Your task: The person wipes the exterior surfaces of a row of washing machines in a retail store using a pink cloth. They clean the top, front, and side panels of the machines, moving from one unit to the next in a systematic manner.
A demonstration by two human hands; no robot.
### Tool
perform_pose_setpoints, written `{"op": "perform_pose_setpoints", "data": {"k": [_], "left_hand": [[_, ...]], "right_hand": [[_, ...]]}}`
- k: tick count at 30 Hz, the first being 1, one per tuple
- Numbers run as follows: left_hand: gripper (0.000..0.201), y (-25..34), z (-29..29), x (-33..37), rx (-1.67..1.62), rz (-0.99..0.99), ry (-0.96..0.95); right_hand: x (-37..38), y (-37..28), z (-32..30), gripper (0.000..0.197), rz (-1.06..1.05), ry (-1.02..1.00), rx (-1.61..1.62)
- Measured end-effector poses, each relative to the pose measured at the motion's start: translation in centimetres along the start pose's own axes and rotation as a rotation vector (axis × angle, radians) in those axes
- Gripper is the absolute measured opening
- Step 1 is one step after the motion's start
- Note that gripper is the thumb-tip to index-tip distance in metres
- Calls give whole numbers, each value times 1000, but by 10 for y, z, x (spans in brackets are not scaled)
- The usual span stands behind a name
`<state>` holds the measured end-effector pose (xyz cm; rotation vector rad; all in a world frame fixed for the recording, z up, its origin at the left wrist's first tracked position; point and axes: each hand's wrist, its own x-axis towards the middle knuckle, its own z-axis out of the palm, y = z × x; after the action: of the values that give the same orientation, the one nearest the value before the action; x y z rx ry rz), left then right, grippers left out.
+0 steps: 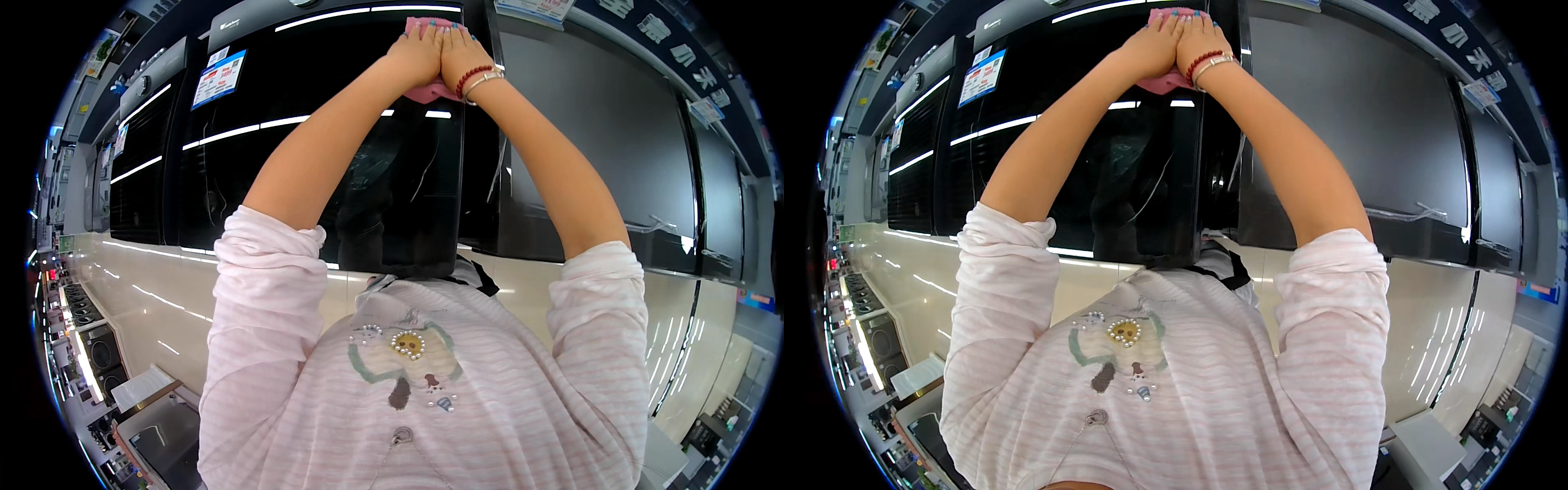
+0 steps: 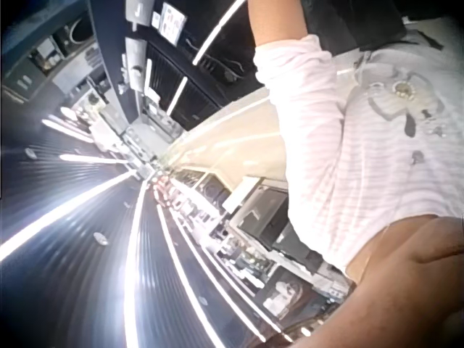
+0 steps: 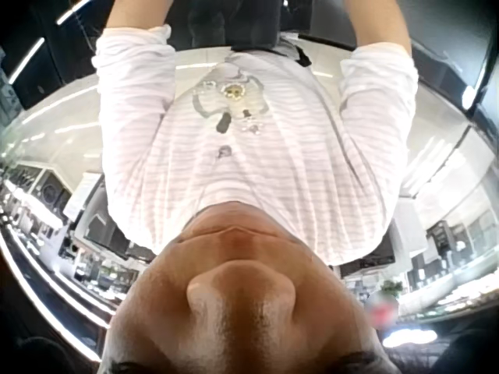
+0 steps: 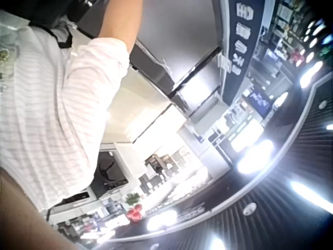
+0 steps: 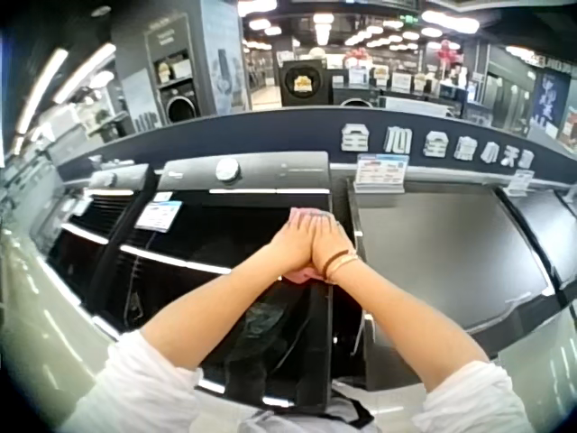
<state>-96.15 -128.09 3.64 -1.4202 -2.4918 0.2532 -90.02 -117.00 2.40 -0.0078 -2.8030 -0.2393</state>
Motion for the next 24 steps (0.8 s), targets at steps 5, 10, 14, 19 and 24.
{"op": "perform_pose_setpoints", "data": {"k": [5,10,14,19,24], "left_hand": [[74,28,-4,-52,40,52,94],[77,61,-28,-116,-24,62,14],[65,85,-38,-173,19,52,16],[64,104,-48,-237,9,64,-61],[66,103,-55,-297,-54,91,-128]], "right_hand": [[-54,-33,-14,48,46,5,12],[-115,-73,-38,49,74,-14,-54],[-160,-113,-52,51,89,-63,-86],[-211,-165,-74,50,115,-78,-106],[-242,-219,-103,53,91,-120,-85]]}}
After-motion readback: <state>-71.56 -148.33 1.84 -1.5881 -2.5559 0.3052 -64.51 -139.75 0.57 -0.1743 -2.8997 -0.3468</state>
